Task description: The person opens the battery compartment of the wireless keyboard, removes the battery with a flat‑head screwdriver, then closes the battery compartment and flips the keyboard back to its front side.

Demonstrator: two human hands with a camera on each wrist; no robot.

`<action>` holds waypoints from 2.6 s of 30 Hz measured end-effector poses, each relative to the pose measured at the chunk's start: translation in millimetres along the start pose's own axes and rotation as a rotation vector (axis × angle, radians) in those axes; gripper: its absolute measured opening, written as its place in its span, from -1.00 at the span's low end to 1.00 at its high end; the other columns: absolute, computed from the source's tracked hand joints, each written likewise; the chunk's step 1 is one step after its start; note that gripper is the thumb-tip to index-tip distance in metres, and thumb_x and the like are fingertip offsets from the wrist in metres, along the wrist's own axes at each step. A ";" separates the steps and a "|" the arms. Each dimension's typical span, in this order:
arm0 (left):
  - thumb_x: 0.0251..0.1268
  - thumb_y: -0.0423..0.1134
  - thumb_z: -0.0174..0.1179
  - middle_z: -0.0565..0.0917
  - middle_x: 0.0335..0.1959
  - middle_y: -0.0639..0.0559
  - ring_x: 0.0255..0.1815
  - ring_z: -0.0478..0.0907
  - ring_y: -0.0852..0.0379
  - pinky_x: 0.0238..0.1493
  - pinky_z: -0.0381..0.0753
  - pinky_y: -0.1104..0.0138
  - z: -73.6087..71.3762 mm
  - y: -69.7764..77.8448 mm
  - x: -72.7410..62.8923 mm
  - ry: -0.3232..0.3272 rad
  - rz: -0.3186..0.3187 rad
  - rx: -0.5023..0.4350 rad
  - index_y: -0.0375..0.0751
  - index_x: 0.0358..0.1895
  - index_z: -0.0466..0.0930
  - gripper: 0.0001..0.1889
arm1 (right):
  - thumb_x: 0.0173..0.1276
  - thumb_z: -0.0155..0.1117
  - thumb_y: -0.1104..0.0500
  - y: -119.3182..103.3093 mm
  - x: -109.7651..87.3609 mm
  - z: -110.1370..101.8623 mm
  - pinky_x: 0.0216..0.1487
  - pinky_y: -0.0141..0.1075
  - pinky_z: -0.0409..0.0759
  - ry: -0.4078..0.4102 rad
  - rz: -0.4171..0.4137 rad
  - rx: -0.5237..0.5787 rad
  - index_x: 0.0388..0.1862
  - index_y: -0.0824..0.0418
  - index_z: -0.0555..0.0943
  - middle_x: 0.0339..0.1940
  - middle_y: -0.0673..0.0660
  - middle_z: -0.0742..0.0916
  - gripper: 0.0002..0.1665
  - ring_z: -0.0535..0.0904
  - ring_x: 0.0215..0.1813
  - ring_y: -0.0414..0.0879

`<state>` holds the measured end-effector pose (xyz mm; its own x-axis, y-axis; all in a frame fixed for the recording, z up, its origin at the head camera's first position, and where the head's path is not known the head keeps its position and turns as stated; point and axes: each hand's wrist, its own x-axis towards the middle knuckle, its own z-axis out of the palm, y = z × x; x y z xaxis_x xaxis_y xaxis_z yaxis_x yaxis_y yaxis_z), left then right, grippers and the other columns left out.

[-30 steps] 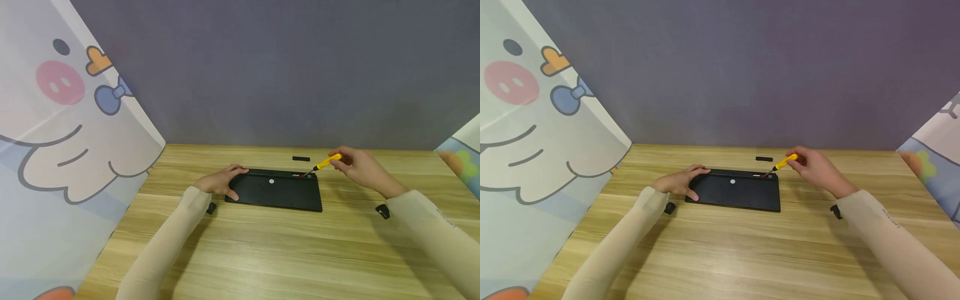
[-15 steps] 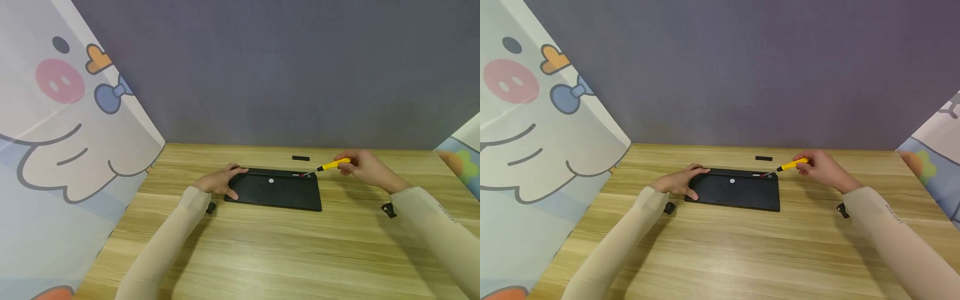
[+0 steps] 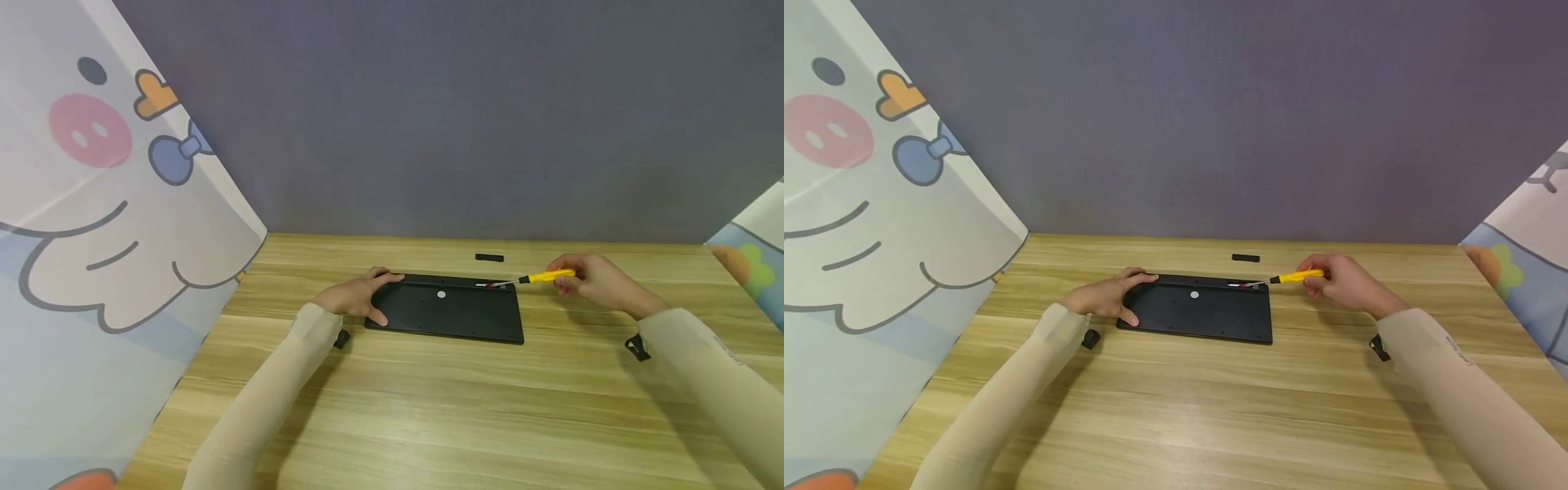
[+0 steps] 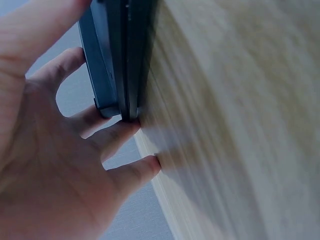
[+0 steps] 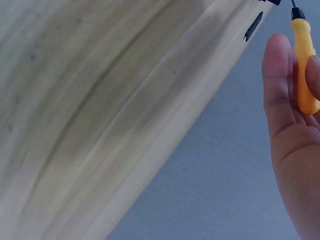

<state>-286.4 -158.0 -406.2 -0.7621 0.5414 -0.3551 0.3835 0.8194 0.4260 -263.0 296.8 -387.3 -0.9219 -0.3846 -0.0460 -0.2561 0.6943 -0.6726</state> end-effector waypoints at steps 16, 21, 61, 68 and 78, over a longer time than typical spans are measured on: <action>-0.09 0.00 0.41 -0.19 0.52 0.05 0.48 -0.13 -0.01 0.21 0.30 0.10 0.2 -1.4 -0.9 -0.008 0.013 -0.015 0.33 0.49 -0.06 0.05 | 0.44 -0.01 0.44 23.4 7.2 7.7 -0.34 -0.24 0.62 -0.065 -0.022 0.108 0.08 0.45 0.48 -0.31 0.25 0.63 -0.72 0.62 -0.35 0.03; -0.09 -0.01 0.42 -0.18 0.52 0.03 0.47 -0.12 -0.02 0.22 0.29 0.09 -0.9 0.2 -1.7 -0.005 0.022 -0.019 0.30 0.50 -0.05 0.05 | 0.46 -0.01 0.40 25.4 7.3 7.7 -0.35 -0.25 0.62 -0.083 -0.033 0.122 0.10 0.50 0.45 -0.30 0.23 0.62 -0.70 0.61 -0.36 0.01; -0.08 0.02 0.42 -0.14 0.50 0.09 0.45 -0.04 0.00 0.17 0.36 0.16 -0.5 -1.7 -0.2 0.001 0.028 -0.001 0.32 0.49 -0.05 0.04 | 0.44 -0.06 0.47 32.4 10.1 11.6 -0.33 -0.23 0.62 -0.105 -0.001 0.161 0.14 0.53 0.41 -0.29 0.24 0.61 -0.68 0.59 -0.36 0.01; -0.08 0.02 0.42 -0.14 0.50 0.09 0.45 -0.02 0.00 0.16 0.36 0.17 0.3 -3.4 0.7 0.004 0.036 0.001 0.32 0.49 -0.05 0.04 | 0.46 -0.05 0.44 32.1 10.0 12.0 -0.34 -0.23 0.62 -0.096 -0.002 0.148 0.14 0.53 0.41 -0.30 0.24 0.62 -0.68 0.59 -0.37 0.01; -0.07 0.04 0.41 -0.17 0.51 0.09 0.46 -0.06 0.01 0.18 0.34 0.17 1.2 -1.0 0.9 -0.001 0.024 0.013 0.35 0.49 -0.06 0.04 | 0.52 -0.08 0.32 10.0 21.3 21.1 -0.31 -0.18 0.62 -0.171 -0.040 0.199 0.10 0.42 0.43 -0.31 0.29 0.59 -0.72 0.61 -0.32 0.09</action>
<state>-286.8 -158.1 -407.9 -0.7521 0.5608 -0.3461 0.4080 0.8087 0.4237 -279.0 282.6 -410.6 -0.8453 -0.5184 -0.1296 -0.2131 0.5494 -0.8079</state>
